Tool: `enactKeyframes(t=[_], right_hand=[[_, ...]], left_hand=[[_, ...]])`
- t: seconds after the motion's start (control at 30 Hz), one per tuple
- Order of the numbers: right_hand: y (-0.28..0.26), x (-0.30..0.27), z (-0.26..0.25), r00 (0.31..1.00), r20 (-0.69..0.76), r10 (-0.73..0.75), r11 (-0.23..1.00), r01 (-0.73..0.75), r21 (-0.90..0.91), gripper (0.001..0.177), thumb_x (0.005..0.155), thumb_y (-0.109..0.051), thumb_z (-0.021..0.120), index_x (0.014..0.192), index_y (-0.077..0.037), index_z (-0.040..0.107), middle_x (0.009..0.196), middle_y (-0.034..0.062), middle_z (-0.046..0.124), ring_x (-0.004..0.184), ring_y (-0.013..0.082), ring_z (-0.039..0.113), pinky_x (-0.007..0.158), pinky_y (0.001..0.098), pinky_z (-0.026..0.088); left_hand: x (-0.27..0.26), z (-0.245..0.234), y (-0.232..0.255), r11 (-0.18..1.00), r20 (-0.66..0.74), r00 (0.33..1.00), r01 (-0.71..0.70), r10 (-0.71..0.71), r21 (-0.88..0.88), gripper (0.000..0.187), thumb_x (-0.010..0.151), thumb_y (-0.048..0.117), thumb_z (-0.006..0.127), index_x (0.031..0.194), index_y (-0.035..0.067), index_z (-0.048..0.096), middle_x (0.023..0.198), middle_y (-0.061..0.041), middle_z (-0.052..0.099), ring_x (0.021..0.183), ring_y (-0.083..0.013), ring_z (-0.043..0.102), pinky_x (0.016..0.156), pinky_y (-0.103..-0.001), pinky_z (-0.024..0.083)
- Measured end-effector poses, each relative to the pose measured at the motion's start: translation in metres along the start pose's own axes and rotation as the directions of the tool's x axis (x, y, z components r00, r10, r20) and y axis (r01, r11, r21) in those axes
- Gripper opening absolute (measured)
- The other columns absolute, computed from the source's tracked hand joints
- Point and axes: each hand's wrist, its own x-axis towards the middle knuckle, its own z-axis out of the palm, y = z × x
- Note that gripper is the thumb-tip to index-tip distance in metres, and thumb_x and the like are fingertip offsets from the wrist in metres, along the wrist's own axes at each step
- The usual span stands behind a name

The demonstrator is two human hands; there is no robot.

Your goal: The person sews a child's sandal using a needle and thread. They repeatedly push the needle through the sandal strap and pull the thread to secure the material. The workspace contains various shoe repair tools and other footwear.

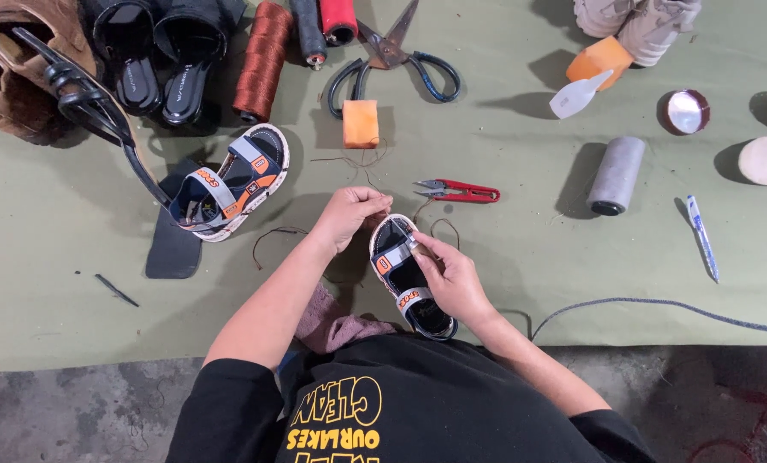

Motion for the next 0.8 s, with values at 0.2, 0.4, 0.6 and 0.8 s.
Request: enactKeyframes(t=[0.2, 0.4, 0.6, 0.8], right_hand=[[0.001, 0.001, -0.001, 1.000, 0.007, -0.001, 1.000, 0.001, -0.007, 0.035, 0.096, -0.006, 0.065, 0.130, -0.008, 0.073, 0.104, 0.0202, 0.078, 0.093, 0.0283, 0.076, 0.078, 0.0438, 0.062], [0.003, -0.001, -0.002, 1.000, 0.000, 0.029, 0.999, -0.029, 0.035, 0.036, 0.098, -0.009, 0.064, 0.132, -0.012, 0.072, 0.091, 0.0103, 0.078, 0.067, 0.0102, 0.065, 0.063, 0.0322, 0.060], [0.010, -0.002, -0.005, 1.000, -0.011, 0.018, 0.993, -0.017, 0.118, 0.036, 0.098, -0.008, 0.063, 0.133, -0.009, 0.071, 0.078, 0.0095, 0.073, 0.054, 0.0099, 0.060, 0.051, 0.0277, 0.054], [0.016, -0.001, -0.001, 1.000, -0.001, 0.014, 0.991, -0.014, 0.134, 0.035, 0.098, -0.008, 0.063, 0.132, -0.009, 0.071, 0.075, 0.0073, 0.071, 0.052, 0.0082, 0.058, 0.049, 0.0253, 0.053]], left_hand=[[0.006, -0.002, 0.003, 0.998, 0.015, 0.998, 0.056, -0.057, 0.031, 0.014, 0.088, 0.021, 0.081, 0.087, 0.008, 0.075, 0.078, -0.004, 0.076, 0.066, -0.0091, 0.072, 0.060, -0.021, 0.060], [-0.005, 0.000, 0.015, 0.991, -0.060, 0.995, 0.085, -0.080, 0.104, 0.020, 0.088, 0.024, 0.081, 0.090, 0.006, 0.074, 0.079, -0.007, 0.075, 0.061, -0.0119, 0.071, 0.054, -0.022, 0.060], [-0.030, -0.010, 0.018, 0.823, -0.242, 0.939, -0.068, 0.243, 0.564, 0.035, 0.090, 0.026, 0.075, 0.118, 0.013, 0.058, 0.089, -0.004, 0.076, 0.074, -0.0151, 0.072, 0.070, -0.030, 0.059], [-0.061, 0.019, 0.004, 0.905, -0.022, 0.949, -0.294, 0.315, 0.309, 0.068, 0.091, 0.029, 0.080, 0.149, 0.014, 0.048, 0.117, -0.012, 0.068, 0.103, -0.0211, 0.065, 0.094, -0.040, 0.056]])
